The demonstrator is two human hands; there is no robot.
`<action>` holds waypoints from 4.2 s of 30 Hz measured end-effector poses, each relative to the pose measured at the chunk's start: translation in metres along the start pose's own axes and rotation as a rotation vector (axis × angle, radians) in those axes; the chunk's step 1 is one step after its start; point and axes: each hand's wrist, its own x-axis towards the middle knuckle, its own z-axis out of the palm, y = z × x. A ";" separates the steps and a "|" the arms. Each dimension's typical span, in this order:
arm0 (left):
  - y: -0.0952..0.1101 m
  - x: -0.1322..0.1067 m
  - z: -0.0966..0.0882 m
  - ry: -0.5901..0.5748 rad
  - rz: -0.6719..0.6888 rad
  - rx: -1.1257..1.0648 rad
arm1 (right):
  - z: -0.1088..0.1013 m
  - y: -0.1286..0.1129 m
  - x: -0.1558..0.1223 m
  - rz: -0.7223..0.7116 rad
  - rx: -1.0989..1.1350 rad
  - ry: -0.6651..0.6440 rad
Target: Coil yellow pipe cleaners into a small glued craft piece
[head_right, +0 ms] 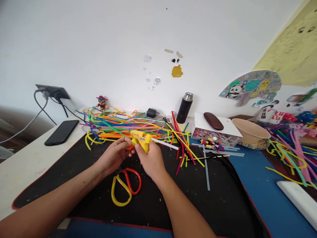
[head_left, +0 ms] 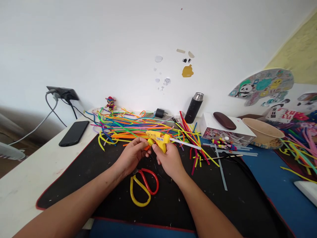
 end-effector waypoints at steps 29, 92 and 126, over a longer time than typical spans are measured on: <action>0.002 0.000 -0.001 -0.103 -0.178 -0.022 | -0.001 0.004 0.007 0.120 0.205 -0.124; 0.002 0.002 -0.004 -0.154 -0.230 -0.025 | -0.002 0.008 0.004 0.045 0.006 -0.116; 0.008 0.002 0.000 -0.117 -0.285 -0.083 | 0.000 0.004 0.002 0.050 0.033 -0.097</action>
